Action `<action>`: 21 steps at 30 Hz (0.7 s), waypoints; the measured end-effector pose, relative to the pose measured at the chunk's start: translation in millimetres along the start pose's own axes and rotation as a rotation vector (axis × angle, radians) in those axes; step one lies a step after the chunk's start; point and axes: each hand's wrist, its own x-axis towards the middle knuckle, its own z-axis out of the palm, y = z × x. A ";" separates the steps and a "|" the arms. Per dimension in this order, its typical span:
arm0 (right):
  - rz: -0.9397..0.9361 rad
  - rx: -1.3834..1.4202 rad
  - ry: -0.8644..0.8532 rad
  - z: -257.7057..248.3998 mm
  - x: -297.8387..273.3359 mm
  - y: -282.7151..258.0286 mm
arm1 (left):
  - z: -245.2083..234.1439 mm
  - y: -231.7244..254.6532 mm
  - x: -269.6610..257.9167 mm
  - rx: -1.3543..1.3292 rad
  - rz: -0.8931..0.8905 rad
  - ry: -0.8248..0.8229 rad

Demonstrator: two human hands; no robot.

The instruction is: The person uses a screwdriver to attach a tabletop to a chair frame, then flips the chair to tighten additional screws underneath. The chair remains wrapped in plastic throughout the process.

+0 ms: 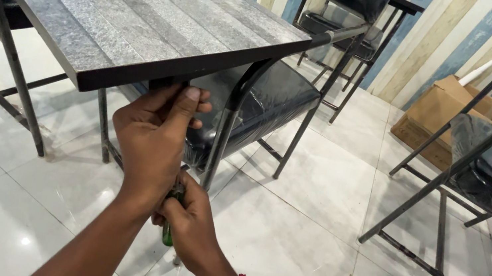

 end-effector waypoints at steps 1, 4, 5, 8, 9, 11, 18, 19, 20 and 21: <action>-0.005 0.006 -0.002 -0.5 1.3 1.2 | 0.9 0.6 0.1 0.005 -0.005 0.000; -0.037 0.017 -0.005 -3.5 4.1 7.9 | -1.2 3.1 1.0 0.009 -0.018 -0.015; -0.049 0.020 -0.002 -6.0 4.5 10.8 | -1.8 3.2 1.4 0.026 0.008 -0.020; -0.233 -0.313 0.126 -17.0 6.1 16.8 | 0.1 0.6 1.7 0.055 0.048 -0.025; -0.239 -0.307 0.132 -21.7 7.8 16.8 | 1.7 -0.7 1.5 0.053 0.044 -0.016; -0.249 -0.289 0.146 -30.8 13.1 13.9 | 4.6 -2.8 1.8 0.056 0.037 0.000; 0.087 -0.153 -0.141 -56.2 13.7 -4.5 | 13.0 -3.3 1.2 0.025 0.046 0.018; 0.096 -0.175 -0.165 -56.1 11.0 -5.1 | 13.7 -2.4 1.4 0.016 0.041 0.018; 0.105 -0.200 -0.189 -56.5 9.2 -5.6 | 14.4 -1.9 1.5 0.018 0.040 0.017; -0.011 -0.391 -0.091 -56.1 7.1 -5.0 | 14.6 -1.5 1.7 0.020 0.038 0.017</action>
